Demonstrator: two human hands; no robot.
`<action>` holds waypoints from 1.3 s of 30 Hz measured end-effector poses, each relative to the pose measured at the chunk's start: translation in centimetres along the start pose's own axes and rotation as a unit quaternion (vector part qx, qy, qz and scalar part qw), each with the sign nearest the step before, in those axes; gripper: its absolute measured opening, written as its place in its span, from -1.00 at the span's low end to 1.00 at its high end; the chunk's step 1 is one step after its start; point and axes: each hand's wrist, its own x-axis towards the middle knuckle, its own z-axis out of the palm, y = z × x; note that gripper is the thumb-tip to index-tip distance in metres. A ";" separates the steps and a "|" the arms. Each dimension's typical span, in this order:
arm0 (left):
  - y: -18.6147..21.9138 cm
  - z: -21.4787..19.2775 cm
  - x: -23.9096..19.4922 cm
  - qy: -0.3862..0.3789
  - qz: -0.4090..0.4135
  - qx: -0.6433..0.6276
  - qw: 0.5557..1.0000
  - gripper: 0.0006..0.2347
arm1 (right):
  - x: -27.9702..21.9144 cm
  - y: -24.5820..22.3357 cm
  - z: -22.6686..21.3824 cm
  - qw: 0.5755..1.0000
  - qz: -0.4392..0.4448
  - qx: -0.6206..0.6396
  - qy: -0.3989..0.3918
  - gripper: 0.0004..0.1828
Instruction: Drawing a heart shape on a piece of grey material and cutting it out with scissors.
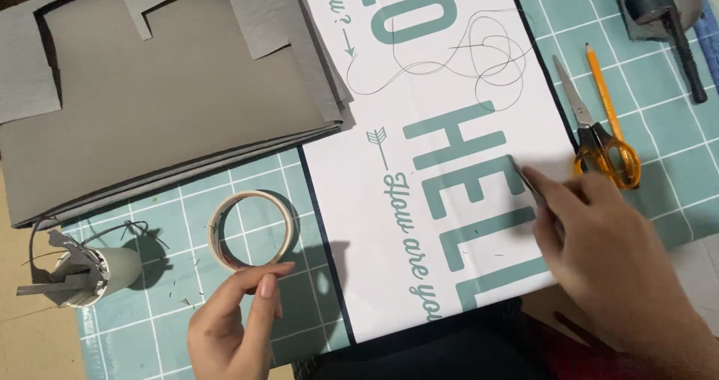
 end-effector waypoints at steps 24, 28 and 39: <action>-4.6 -2.7 2.0 0.026 0.251 0.360 0.898 -0.54 | 4.1 -6.0 2.5 0.993 -0.075 0.050 0.080 -0.33; -5.3 -1.1 2.1 0.040 0.276 0.419 0.864 -0.70 | 4.6 -8.5 5.7 0.986 -0.108 0.129 0.006 -0.30; -5.2 -2.3 3.0 0.116 0.298 0.378 0.869 -0.85 | 1.6 -8.4 -1.1 0.974 0.063 -0.019 -0.216 -0.26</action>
